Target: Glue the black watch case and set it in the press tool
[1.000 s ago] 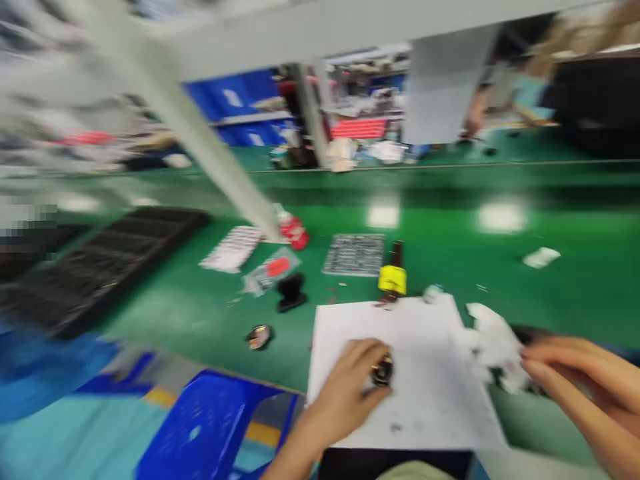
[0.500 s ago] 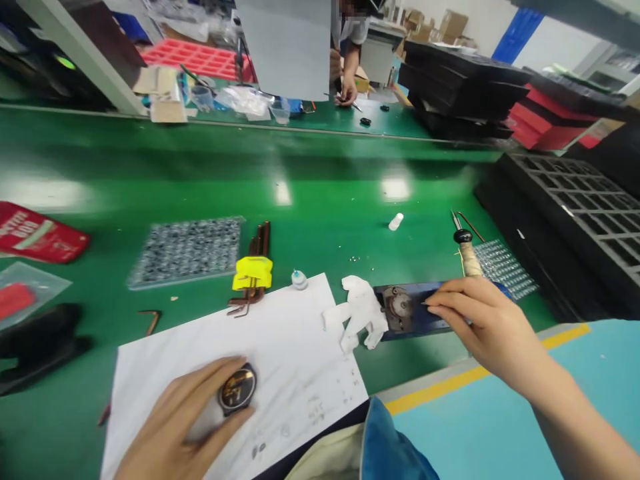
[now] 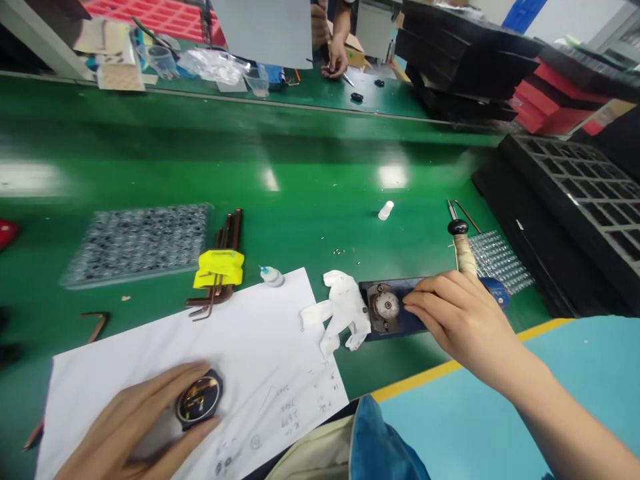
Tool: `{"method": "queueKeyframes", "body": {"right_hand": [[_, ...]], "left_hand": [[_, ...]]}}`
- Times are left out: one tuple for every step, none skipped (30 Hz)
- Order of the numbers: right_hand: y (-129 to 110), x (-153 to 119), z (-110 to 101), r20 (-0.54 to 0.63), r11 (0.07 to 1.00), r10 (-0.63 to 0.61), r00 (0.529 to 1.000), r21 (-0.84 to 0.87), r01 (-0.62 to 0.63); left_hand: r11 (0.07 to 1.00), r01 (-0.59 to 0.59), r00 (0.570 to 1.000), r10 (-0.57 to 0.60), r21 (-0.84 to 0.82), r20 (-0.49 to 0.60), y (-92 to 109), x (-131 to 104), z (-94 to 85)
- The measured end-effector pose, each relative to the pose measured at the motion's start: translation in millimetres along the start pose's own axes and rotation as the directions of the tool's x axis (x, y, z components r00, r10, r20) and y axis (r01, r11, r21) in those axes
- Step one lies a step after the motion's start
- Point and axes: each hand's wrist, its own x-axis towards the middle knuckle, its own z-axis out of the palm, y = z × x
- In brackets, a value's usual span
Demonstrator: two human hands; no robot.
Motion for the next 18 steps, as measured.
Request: {"method": "queueKeyframes", "body": {"right_hand": [[-0.1, 0.4, -0.1, 0.004, 1.0, -0.002, 1.0, 0.001, 0.002], [-0.2, 0.8, -0.2, 0.011, 1.0, -0.005, 1.0, -0.001, 0.005], [-0.1, 1.1, -0.4, 0.017, 1.0, -0.009, 1.0, -0.006, 0.009], [0.1, 1.4, -0.7, 0.023, 1.0, -0.012, 1.0, -0.012, 0.012], [0.3, 1.6, -1.1, 0.029, 1.0, -0.015, 0.999, -0.019, 0.015], [0.5, 1.9, -1.5, 0.034, 1.0, -0.017, 0.999, -0.026, 0.018], [0.6, 2.1, -1.9, 0.038, 0.999, -0.018, 0.999, -0.034, 0.019], [0.4, 2.4, -2.4, 0.041, 0.999, -0.018, 0.999, -0.042, 0.02], [0.1, 2.8, -3.0, 0.043, 0.998, -0.021, 0.999, -0.05, 0.023], [-0.5, 3.3, -3.6, 0.047, 0.998, -0.024, 0.999, -0.058, 0.027], [-1.2, 3.8, -4.3, 0.052, 0.997, -0.027, 0.998, -0.068, 0.03], [-2.0, 4.4, -5.0, 0.053, 0.996, -0.029, 0.998, -0.077, 0.033], [-2.7, 5.0, -5.9, 0.056, 0.996, -0.032, 0.998, -0.086, 0.036], [-3.2, 5.4, -6.8, 0.057, 0.995, -0.034, 0.998, -0.095, 0.039], [-3.6, 5.8, -7.7, 0.061, 0.994, -0.038, 0.997, -0.105, 0.044], [-3.7, 6.0, -8.7, 0.067, 0.992, -0.045, 0.997, -0.115, 0.052], [-3.6, 6.0, -9.8, 0.075, 0.99, -0.054, 0.996, -0.126, 0.064], [-3.5, 5.8, -11.0, 0.082, 0.988, -0.062, 0.995, -0.136, 0.073]], "left_hand": [[1.0, 0.0, 1.0, 0.0, 0.001, -0.003, 1.1, 0.8, -0.5], [1.0, -0.001, 1.0, 0.001, 0.003, -0.007, 1.7, 1.3, -0.8], [1.0, -0.005, 1.0, 0.005, 0.004, -0.007, 1.7, 1.5, -0.8], [1.0, -0.007, 1.0, 0.007, 0.007, 0.0, 1.2, 1.4, -0.7], [1.0, -0.009, 1.0, 0.008, 0.01, 0.009, 0.3, 1.0, -0.5], [1.0, -0.007, 1.0, 0.007, 0.012, 0.018, -0.8, 0.3, -0.3], [1.0, -0.003, 1.0, 0.003, 0.011, 0.025, -2.0, -0.4, 0.0], [1.0, 0.002, 1.0, -0.002, 0.007, 0.031, -3.0, -1.1, 0.2], [1.0, 0.006, 0.999, -0.007, 0.002, 0.04, -3.6, -1.7, 0.4], [1.0, 0.017, 0.999, -0.016, -0.002, 0.046, -3.9, -2.1, 0.7], [1.0, 0.023, 0.999, -0.023, -0.004, 0.05, -3.7, -2.3, 1.0], [1.0, 0.024, 0.998, -0.024, -0.005, 0.052, -3.1, -2.4, 1.4], [1.0, 0.026, 0.999, -0.025, -0.006, 0.047, -2.2, -2.5, 1.8], [1.0, 0.028, 0.999, -0.028, -0.007, 0.038, -1.2, -2.5, 2.3], [0.999, 0.034, 0.999, -0.033, -0.009, 0.027, -0.1, -2.5, 2.8], [0.999, 0.043, 0.999, -0.043, -0.011, 0.014, 0.9, -2.6, 3.2], [0.999, 0.046, 0.999, -0.046, -0.015, 0.009, 1.8, -2.8, 3.4], [0.999, 0.051, 0.999, -0.05, -0.017, 0.006, 2.4, -3.0, 3.6]]}}
